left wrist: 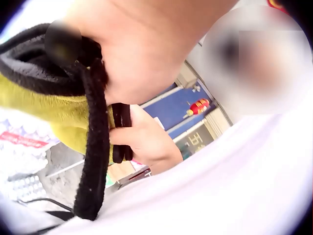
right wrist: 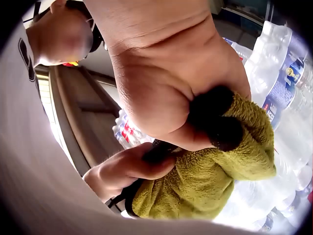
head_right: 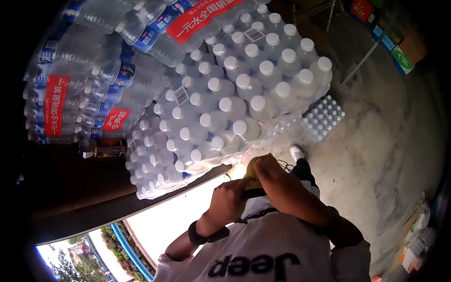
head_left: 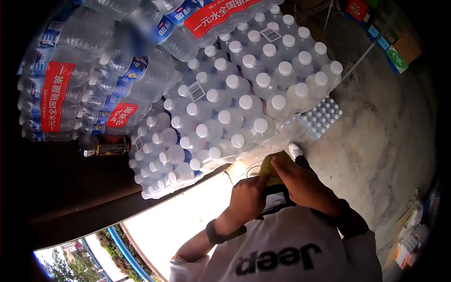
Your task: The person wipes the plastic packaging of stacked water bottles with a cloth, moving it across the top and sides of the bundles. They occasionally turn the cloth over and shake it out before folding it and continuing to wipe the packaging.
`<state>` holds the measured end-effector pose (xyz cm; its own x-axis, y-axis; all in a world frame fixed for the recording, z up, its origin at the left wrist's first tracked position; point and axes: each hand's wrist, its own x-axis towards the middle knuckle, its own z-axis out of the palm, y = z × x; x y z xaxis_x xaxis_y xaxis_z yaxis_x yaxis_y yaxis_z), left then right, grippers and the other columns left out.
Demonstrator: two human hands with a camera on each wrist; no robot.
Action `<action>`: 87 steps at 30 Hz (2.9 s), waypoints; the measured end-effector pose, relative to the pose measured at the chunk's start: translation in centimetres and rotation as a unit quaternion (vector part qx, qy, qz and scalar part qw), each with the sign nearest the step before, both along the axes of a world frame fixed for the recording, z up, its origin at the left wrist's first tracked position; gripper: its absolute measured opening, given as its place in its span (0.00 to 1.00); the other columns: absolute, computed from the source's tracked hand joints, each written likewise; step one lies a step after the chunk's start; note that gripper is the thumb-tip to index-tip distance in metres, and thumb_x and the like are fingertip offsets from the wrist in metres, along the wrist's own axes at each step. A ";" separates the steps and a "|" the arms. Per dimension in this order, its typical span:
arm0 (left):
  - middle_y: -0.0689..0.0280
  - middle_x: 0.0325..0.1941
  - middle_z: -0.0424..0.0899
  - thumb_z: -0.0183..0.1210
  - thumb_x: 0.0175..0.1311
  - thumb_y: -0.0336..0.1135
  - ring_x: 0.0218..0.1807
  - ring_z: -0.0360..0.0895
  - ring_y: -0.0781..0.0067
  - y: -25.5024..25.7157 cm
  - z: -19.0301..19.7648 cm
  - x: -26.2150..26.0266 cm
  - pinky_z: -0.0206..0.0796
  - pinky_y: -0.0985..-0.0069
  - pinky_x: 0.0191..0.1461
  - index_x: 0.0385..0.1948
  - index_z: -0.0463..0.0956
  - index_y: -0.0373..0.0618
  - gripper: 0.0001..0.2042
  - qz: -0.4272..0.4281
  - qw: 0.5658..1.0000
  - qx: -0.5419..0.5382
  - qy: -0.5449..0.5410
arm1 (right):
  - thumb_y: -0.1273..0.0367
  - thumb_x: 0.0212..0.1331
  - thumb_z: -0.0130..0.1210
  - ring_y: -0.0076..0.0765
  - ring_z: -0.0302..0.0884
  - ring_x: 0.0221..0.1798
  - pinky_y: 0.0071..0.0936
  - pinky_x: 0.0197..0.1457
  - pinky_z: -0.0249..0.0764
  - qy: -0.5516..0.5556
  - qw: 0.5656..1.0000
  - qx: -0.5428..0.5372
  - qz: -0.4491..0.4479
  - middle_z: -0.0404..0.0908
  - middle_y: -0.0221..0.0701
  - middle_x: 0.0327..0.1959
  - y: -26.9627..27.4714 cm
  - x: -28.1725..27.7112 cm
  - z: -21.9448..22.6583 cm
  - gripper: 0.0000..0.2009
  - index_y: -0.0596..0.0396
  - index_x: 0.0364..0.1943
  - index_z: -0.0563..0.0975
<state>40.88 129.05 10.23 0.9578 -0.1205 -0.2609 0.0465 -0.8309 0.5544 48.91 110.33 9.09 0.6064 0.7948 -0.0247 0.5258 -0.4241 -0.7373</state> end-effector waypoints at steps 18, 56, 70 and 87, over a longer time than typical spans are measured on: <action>0.52 0.72 0.70 0.50 0.56 0.18 0.75 0.64 0.48 2.7 -1.1 4.4 0.53 0.48 0.76 0.66 0.72 0.47 0.31 0.148 0.919 0.155 -0.331 | 0.80 0.57 0.50 0.54 0.56 0.78 0.55 0.79 0.51 -0.288 0.956 0.041 -0.044 0.64 0.44 0.73 7.4 5.0 0.0 0.28 0.66 0.66 0.68; 0.56 0.71 0.72 0.54 0.56 0.22 0.76 0.63 0.52 8.7 0.1 4.6 0.52 0.54 0.78 0.66 0.71 0.42 0.30 0.278 0.903 0.089 -0.316 | 0.77 0.43 0.65 0.59 0.57 0.75 0.50 0.78 0.51 -0.244 0.961 0.109 0.069 0.66 0.47 0.71 16.4 7.8 1.2 0.37 0.66 0.64 0.68; 0.56 0.67 0.76 0.54 0.56 0.21 0.71 0.68 0.49 8.6 1.0 9.3 0.58 0.57 0.75 0.61 0.74 0.39 0.26 0.200 0.924 0.060 -0.321 | 0.77 0.46 0.59 0.59 0.56 0.76 0.52 0.78 0.51 -0.241 0.967 0.077 -0.029 0.66 0.50 0.71 15.1 9.1 0.9 0.35 0.69 0.65 0.67; 0.52 0.70 0.73 0.54 0.58 0.22 0.74 0.65 0.47 10.1 1.0 6.6 0.53 0.52 0.77 0.64 0.72 0.38 0.27 0.261 0.918 0.081 -0.286 | 0.81 0.45 0.57 0.57 0.60 0.74 0.51 0.78 0.51 -0.216 0.964 0.152 0.018 0.68 0.49 0.69 17.9 8.1 0.7 0.34 0.66 0.65 0.68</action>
